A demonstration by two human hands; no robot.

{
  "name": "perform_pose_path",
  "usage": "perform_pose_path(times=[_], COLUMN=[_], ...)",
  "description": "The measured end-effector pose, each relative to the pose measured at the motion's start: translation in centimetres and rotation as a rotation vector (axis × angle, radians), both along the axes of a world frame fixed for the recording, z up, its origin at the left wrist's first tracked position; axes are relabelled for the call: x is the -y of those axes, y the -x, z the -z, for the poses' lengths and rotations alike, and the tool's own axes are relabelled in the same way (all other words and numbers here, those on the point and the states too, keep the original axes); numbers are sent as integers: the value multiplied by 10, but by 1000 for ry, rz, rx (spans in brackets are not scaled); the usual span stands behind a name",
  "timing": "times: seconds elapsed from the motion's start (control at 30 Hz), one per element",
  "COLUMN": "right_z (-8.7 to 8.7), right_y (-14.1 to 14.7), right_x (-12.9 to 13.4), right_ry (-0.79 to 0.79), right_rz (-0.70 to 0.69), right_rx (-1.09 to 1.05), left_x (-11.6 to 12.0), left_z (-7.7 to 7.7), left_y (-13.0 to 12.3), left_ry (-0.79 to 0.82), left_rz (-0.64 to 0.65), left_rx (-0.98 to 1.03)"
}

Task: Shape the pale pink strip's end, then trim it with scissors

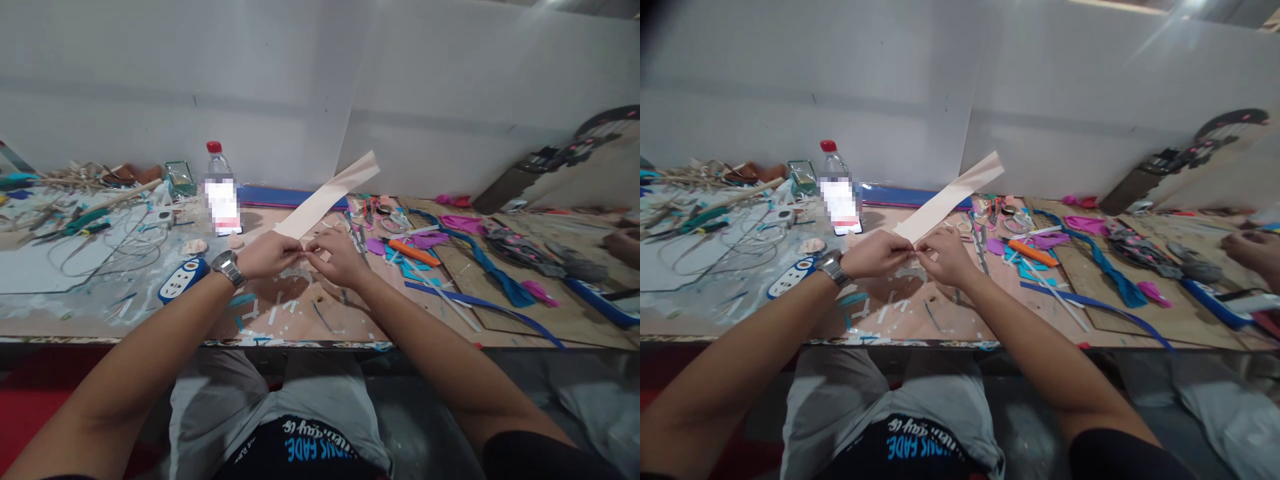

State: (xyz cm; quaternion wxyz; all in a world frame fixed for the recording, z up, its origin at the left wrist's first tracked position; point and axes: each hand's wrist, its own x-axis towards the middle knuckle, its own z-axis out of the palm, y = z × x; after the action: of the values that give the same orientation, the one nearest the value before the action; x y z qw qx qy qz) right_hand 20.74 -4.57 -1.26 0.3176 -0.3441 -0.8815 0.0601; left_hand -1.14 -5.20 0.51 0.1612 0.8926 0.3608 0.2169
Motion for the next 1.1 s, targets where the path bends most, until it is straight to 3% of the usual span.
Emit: perform_pose_path(times=[0.1,0.23,0.3,0.5,0.63,0.87,1.1], right_z=[0,3,3,-1,-1,-7,-6], right_y=[2,4,5,3,2,0,2], right_x=[-2,-5,-5,-4,-4,-1,2], right_ry=[115,439,507,185,204,192,129], right_rz=[20,-51,-45,32,-5,5,-99], right_rx=[-33,-210,-283,-93,-67,-76,-63], left_x=[0,1,0,-3,1,4,1], left_z=[4,6,7,7,0,-14,-10], left_y=[-3,-3,-2,0,0,6,9], left_ry=[-112,-212,-236,-198,-74,296,472], left_rz=[7,4,-31,-39,-35,58,142], left_rx=[-60,-121,-117,-100,-33,44,101])
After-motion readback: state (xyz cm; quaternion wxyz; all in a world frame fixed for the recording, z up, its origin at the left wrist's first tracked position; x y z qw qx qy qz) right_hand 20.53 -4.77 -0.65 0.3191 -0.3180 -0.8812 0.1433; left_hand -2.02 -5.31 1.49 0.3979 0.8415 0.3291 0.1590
